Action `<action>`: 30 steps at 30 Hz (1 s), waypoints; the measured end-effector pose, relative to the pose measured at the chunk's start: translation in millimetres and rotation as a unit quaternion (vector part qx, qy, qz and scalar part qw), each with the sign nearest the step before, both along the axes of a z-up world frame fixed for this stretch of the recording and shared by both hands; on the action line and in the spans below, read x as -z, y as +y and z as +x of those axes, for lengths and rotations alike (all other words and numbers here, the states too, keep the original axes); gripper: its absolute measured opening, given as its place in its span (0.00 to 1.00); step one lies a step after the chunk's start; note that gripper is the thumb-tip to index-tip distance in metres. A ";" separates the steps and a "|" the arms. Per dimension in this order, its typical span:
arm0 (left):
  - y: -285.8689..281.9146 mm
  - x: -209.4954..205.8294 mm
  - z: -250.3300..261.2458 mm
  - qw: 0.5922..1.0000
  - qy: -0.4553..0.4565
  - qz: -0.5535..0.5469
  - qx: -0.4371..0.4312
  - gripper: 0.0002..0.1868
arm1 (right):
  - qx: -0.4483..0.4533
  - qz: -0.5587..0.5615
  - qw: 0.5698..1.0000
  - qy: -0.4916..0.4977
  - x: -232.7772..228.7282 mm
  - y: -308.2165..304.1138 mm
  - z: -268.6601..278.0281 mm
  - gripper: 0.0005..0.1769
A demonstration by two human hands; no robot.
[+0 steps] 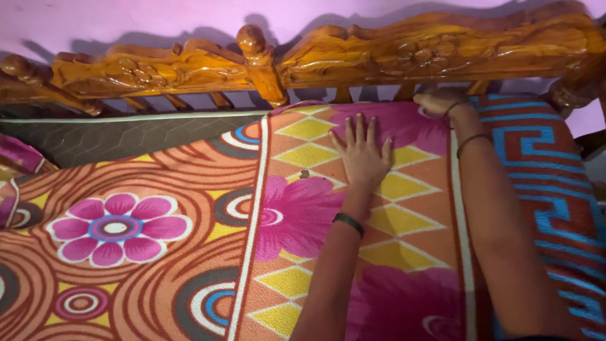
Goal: The person smooths and tucks a colorful patterned bedsheet onto a wooden bed frame. They adjust the sheet along the sides and corners, pressing it into place by hand.
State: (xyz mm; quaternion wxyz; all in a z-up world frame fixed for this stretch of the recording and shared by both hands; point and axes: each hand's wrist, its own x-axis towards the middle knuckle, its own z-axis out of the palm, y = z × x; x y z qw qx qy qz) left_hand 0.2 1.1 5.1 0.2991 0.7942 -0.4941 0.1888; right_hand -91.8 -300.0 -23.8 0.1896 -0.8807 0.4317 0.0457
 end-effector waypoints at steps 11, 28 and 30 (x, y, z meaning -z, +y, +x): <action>-4.0 10.6 -1.6 1.000 0.008 -0.011 -0.006 0.30 | 0.068 -0.240 0.948 -0.198 -19.2 178.8 -20.7 0.34; 120.4 19.4 24.7 0.957 -0.102 0.242 0.127 0.33 | 0.052 -0.200 0.977 -0.045 -29.2 230.3 -10.4 0.37; 181.2 16.6 23.5 0.964 -0.042 0.234 0.119 0.34 | 0.052 -0.216 0.974 -0.048 -29.0 228.8 -9.0 0.37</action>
